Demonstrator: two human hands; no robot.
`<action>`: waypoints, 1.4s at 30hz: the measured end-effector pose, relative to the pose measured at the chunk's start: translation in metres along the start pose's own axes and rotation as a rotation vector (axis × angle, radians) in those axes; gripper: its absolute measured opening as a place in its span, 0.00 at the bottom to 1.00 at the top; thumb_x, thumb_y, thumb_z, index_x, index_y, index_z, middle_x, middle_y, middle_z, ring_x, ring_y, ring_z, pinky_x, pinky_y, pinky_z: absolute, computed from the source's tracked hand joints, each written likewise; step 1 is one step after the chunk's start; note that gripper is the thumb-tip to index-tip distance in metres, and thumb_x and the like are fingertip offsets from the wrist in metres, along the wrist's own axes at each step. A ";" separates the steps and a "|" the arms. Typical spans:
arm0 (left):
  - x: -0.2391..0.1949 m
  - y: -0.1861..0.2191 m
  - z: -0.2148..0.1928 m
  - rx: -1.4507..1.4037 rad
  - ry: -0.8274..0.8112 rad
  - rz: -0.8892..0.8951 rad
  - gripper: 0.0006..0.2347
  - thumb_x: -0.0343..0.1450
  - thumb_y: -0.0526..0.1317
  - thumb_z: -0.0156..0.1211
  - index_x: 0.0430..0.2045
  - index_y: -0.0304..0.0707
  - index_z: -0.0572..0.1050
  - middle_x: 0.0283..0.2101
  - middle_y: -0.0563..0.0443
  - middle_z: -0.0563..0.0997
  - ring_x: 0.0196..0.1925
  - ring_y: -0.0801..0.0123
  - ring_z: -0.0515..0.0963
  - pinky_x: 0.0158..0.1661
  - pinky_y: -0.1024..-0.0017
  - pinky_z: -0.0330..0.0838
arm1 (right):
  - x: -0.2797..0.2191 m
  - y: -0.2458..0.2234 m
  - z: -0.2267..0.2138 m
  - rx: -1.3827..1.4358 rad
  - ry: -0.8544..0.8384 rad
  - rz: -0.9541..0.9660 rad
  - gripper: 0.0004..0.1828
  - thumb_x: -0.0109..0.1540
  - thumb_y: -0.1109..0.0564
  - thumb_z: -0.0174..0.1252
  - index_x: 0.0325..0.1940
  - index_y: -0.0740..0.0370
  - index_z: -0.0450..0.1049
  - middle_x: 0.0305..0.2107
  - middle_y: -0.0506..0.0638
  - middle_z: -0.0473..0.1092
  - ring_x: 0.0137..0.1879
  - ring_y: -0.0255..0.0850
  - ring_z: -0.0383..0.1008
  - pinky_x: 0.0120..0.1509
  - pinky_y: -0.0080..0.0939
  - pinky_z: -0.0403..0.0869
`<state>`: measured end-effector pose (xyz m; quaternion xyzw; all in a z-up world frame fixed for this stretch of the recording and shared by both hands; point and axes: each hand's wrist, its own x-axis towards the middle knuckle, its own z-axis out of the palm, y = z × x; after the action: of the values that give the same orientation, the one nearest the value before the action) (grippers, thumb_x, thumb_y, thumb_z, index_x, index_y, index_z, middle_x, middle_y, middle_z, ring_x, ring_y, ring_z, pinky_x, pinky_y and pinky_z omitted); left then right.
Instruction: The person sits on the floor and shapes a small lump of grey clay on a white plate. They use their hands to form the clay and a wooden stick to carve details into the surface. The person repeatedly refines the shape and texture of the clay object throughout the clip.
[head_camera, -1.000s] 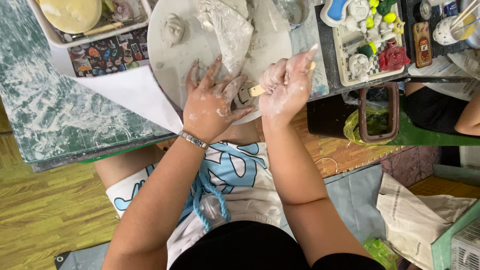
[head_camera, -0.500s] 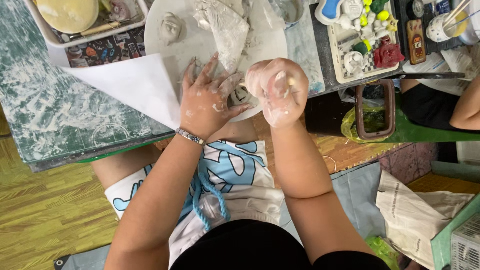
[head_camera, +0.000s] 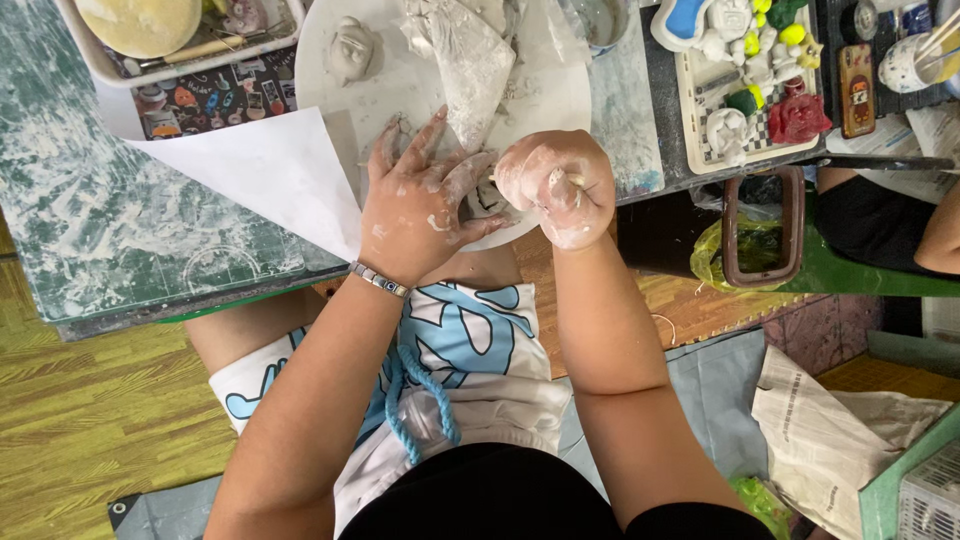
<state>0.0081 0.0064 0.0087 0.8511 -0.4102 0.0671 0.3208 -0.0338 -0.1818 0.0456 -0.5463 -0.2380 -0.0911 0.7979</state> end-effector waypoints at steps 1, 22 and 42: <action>0.000 0.000 0.000 0.001 0.005 0.005 0.28 0.65 0.62 0.68 0.54 0.48 0.80 0.54 0.50 0.83 0.73 0.56 0.65 0.68 0.40 0.48 | 0.001 0.000 0.000 0.012 -0.008 -0.003 0.26 0.71 0.49 0.54 0.21 0.62 0.60 0.14 0.49 0.56 0.18 0.38 0.49 0.24 0.41 0.51; -0.003 -0.002 0.002 -0.008 0.033 0.014 0.28 0.66 0.60 0.70 0.54 0.39 0.80 0.54 0.48 0.83 0.73 0.54 0.67 0.69 0.39 0.51 | 0.001 0.023 0.009 -0.114 -0.033 0.076 0.23 0.71 0.50 0.54 0.28 0.69 0.63 0.18 0.51 0.58 0.23 0.40 0.54 0.27 0.40 0.55; 0.000 0.001 0.000 0.014 0.023 0.008 0.28 0.65 0.62 0.68 0.56 0.49 0.80 0.55 0.51 0.83 0.72 0.55 0.65 0.68 0.40 0.50 | 0.000 -0.046 -0.006 0.017 -0.377 -0.098 0.25 0.72 0.49 0.48 0.24 0.65 0.62 0.14 0.48 0.56 0.17 0.39 0.52 0.23 0.45 0.54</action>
<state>0.0079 0.0058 0.0090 0.8508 -0.4094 0.0811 0.3195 -0.0511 -0.2053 0.0818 -0.5348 -0.4105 -0.0240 0.7382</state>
